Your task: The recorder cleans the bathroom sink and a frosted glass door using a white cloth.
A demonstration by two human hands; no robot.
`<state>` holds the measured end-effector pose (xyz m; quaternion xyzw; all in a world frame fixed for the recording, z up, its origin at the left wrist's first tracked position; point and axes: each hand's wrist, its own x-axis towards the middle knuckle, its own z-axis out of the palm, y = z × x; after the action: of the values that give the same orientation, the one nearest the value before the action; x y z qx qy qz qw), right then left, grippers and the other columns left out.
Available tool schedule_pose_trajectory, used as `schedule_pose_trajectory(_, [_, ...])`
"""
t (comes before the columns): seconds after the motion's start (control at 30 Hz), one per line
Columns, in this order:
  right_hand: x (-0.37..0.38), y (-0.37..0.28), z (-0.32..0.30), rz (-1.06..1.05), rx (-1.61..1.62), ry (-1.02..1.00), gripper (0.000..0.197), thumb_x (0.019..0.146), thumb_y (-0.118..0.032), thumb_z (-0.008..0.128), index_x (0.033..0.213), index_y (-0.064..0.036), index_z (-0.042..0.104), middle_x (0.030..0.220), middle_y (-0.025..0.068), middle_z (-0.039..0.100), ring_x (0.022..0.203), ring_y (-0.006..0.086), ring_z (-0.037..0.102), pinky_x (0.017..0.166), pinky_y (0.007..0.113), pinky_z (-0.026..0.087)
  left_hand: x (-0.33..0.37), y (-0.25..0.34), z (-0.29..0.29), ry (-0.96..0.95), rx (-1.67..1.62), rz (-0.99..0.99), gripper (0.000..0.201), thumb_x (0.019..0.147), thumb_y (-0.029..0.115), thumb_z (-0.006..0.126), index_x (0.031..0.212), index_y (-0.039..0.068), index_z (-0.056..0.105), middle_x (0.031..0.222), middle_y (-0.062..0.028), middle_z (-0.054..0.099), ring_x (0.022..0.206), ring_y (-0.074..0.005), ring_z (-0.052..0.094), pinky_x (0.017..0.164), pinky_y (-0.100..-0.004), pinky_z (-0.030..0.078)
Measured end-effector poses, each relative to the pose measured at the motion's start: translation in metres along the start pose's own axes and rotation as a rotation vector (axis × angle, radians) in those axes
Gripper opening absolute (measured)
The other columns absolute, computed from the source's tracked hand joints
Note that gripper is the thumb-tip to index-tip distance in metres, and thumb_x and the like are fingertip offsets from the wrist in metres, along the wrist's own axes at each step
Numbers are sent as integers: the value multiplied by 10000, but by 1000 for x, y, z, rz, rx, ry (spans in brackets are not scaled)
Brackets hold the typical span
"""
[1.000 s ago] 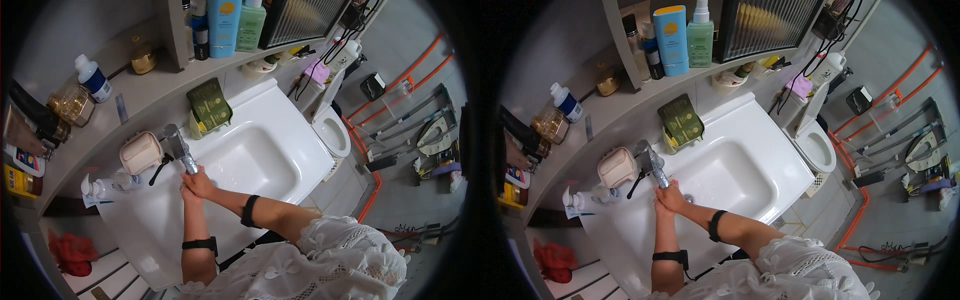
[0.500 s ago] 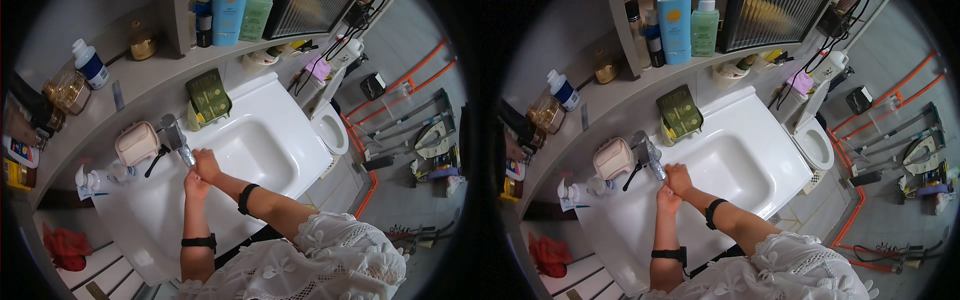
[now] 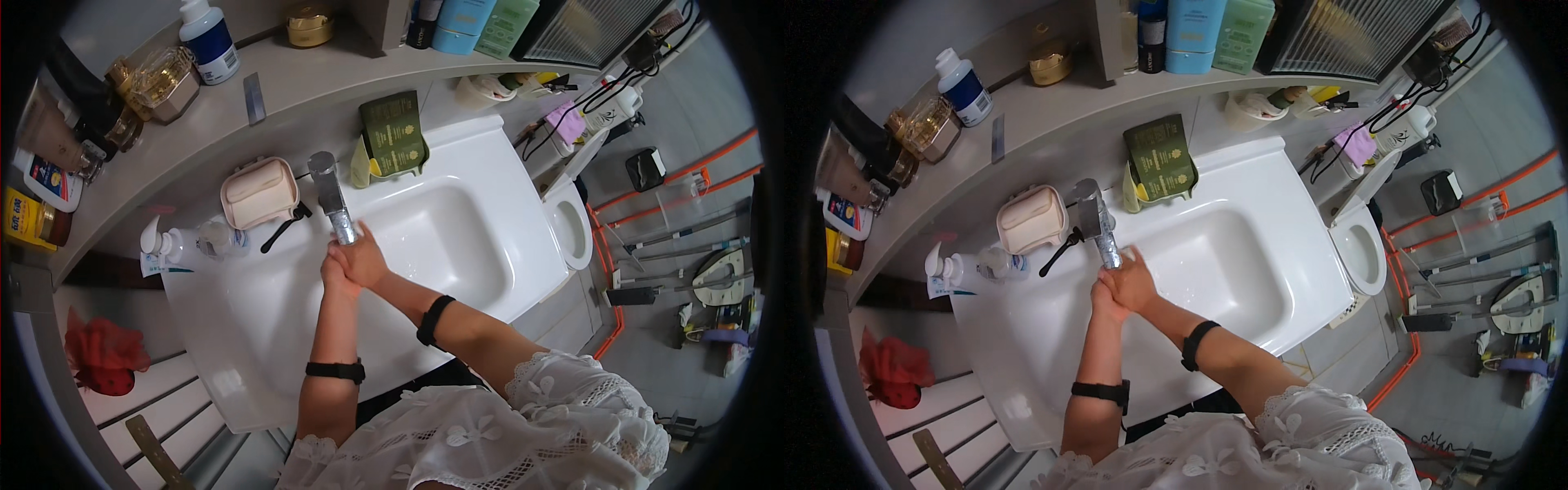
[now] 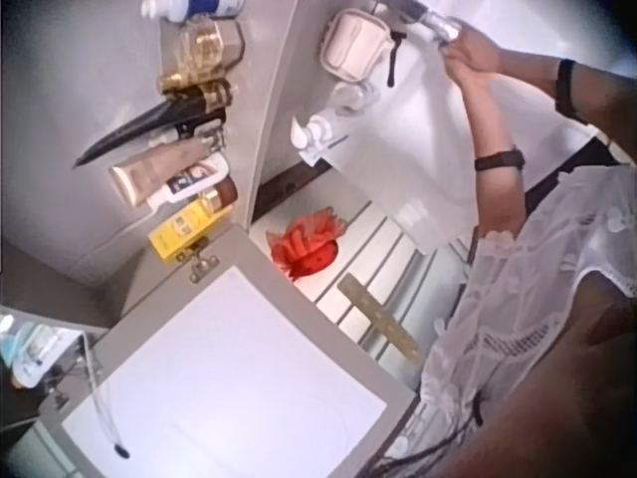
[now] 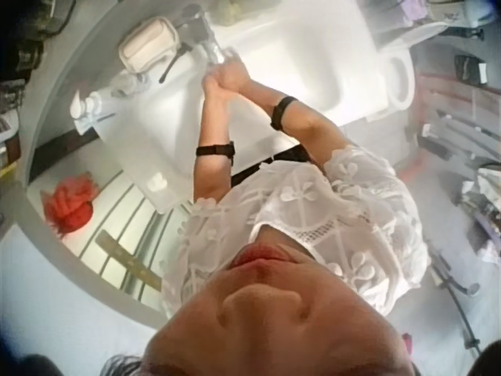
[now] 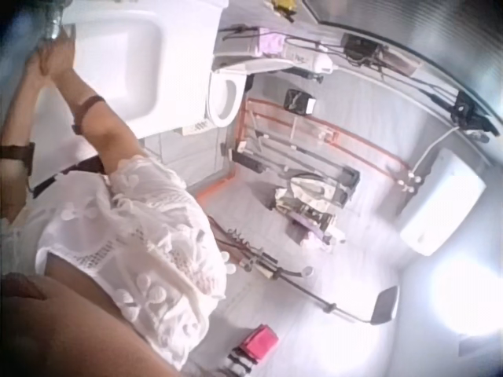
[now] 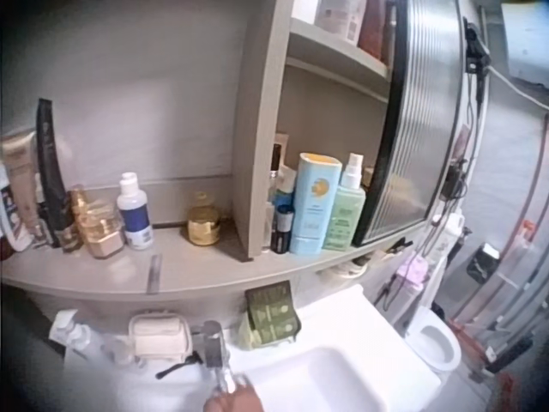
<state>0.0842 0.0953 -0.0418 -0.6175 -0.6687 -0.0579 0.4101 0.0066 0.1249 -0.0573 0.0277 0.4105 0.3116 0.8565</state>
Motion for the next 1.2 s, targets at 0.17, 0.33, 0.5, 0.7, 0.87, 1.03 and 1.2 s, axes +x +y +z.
schedule_pose_trajectory(0.17, [-10,-11,9,413,283,-206,149,818,-154,561,843,-25,633,728,175,626,662,350,602,623,408,466,5,-2,-1,151,23,92,410,934,434,303,1065,128,543,1024,-53,597,976,-226,568,817,-389,480])
schedule_pose_trajectory(0.33, [6,-13,13,949,709,2,182,761,-124,548,713,50,566,603,183,566,537,214,522,526,358,429,10,-8,7,336,304,265,405,963,379,307,1118,63,506,979,-94,586,899,-218,588,772,-340,488])
schedule_pose_trajectory(0.5, [3,3,28,1149,910,8,230,789,-125,550,588,-18,518,573,79,555,494,158,447,469,340,383,5,-12,9,295,339,256,386,956,379,354,1144,71,491,989,-102,584,828,-209,607,691,-321,504])
schedule_pose_trajectory(0.7, [4,24,4,1391,1588,-36,184,827,-139,618,967,-82,512,798,58,593,684,147,571,631,282,480,1,-1,-8,-181,27,86,327,956,374,359,1093,110,495,1100,-52,543,989,-192,539,808,-341,447])
schedule_pose_trajectory(0.87, [-21,-30,16,469,649,-73,197,745,-106,672,888,-66,542,853,125,546,840,285,542,786,340,426,12,15,-38,-119,-103,159,336,916,417,447,1124,154,473,1111,-87,537,975,-222,516,841,-365,439])
schedule_pose_trajectory(1.03, [2,3,3,580,299,24,221,724,-105,671,869,-15,531,897,186,553,822,374,552,721,424,439,11,-25,-20,-281,-60,64,381,939,364,372,1152,67,481,1084,-158,553,1022,-294,529,867,-449,439])
schedule_pose_trajectory(1.2, [-1,-26,16,436,360,66,231,745,-132,647,896,17,556,917,221,542,824,398,540,736,409,454,26,12,-50,-129,-171,104,451,943,371,348,1196,19,473,1094,-142,562,1047,-284,511,940,-419,396])
